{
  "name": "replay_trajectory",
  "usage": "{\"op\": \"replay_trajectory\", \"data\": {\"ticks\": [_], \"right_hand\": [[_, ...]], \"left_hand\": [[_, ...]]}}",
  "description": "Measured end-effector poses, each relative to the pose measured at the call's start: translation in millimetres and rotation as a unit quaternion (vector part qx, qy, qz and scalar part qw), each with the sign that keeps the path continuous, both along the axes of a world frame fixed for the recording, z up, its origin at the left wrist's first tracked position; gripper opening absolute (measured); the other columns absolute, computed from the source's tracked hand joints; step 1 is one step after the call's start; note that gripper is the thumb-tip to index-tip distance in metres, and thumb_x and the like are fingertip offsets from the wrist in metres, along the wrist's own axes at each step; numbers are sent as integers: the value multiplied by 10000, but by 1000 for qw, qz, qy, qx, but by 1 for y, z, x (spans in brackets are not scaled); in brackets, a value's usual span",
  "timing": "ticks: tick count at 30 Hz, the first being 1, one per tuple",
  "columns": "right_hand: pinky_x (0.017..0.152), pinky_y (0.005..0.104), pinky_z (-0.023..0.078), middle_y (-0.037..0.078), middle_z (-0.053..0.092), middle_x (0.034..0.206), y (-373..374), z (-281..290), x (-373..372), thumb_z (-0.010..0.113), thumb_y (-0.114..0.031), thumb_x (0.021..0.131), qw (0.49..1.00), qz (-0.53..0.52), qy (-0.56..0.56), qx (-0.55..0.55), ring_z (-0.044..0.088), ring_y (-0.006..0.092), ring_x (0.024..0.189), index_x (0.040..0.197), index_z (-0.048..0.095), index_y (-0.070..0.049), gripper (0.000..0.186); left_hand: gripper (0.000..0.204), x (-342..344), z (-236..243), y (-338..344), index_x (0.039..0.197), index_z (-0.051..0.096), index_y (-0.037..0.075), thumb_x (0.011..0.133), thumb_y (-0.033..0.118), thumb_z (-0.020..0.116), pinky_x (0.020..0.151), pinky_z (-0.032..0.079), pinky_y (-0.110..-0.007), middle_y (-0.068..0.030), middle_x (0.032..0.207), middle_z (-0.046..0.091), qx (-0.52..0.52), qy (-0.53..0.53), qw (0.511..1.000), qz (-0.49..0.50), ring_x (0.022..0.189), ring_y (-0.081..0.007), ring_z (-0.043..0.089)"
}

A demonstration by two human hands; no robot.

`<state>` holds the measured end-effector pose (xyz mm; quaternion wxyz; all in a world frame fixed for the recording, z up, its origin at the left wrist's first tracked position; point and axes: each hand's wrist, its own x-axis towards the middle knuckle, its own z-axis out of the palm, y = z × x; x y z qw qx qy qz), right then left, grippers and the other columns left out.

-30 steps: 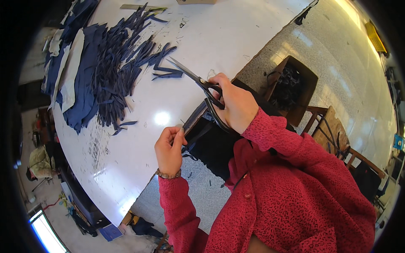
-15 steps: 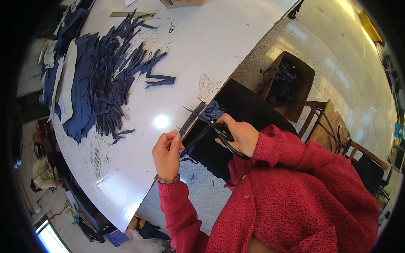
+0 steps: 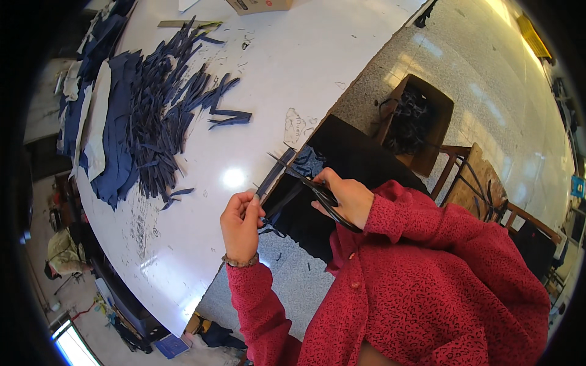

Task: Using scissors to cut small strips of blue fabric from larger pieces.

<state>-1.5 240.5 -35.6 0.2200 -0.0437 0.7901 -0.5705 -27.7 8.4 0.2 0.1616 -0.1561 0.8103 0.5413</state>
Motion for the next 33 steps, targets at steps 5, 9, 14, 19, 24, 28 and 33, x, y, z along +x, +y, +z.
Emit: {"op": "replay_trajectory", "data": {"ticks": [5, 9, 14, 19, 24, 28, 33], "right_hand": [[663, 359, 493, 146, 612, 776, 3, 12, -5, 694, -359, 856, 999, 38, -32, -6, 642, 294, 695, 1147, 424, 7, 540], [650, 346, 485, 134, 582, 766, 6, 26, 0, 685, -512, 821, 988, 140, -45, -37, 623, 276, 681, 1183, 410, 16, 697], [562, 307, 448, 79, 548, 722, 1, 26, 12, 633, -527, 856, 972, 190, -121, -61, 561, 184, 601, 1169, 402, 29, 678], [537, 285, 442, 56, 543, 712, -5, 23, 17, 612, -525, 870, 980, 154, -107, -61, 543, 143, 570, 1158, 403, 30, 660], [524, 281, 441, 59, 545, 700, -7, 25, 17, 604, -498, 885, 986, 135, -80, -53, 549, 144, 543, 1153, 408, 28, 622], [542, 313, 457, 99, 556, 687, -13, 25, 16, 592, -520, 882, 987, 126, -89, -38, 583, 205, 567, 1133, 430, 27, 624], [635, 382, 504, 194, 604, 718, -25, 38, 9, 563, -600, 865, 986, 113, -121, -11, 650, 335, 679, 1088, 465, 35, 679]], "left_hand": [[104, -3, 3, 0, 953, 613, 6, 914, 94, 575, 509, 389, -197, -8, 683, 599, -2, -12, 1000, -6, 561, -48, 495], [120, -3, 5, -2, 972, 606, 4, 922, 106, 566, 515, 378, -177, -3, 707, 593, 13, -27, 1000, -10, 566, -38, 480], [115, -8, 5, -5, 963, 609, 2, 923, 100, 564, 514, 381, -177, -6, 700, 594, 18, -46, 999, -19, 562, -41, 478], [112, -8, 3, -7, 959, 617, 4, 923, 95, 563, 509, 377, -176, -7, 700, 596, 18, -51, 998, -26, 554, -41, 470], [116, -10, 3, -9, 958, 624, 5, 916, 99, 571, 505, 384, -188, -13, 689, 606, 29, -50, 998, -25, 549, -49, 483], [118, -10, 3, -10, 965, 620, 4, 923, 100, 567, 509, 376, -177, -8, 698, 597, 37, -53, 998, -27, 552, -43, 471], [121, -11, 3, -11, 965, 619, 0, 922, 103, 569, 506, 374, -179, -9, 695, 597, 44, -53, 997, -33, 550, -45, 472]]}}
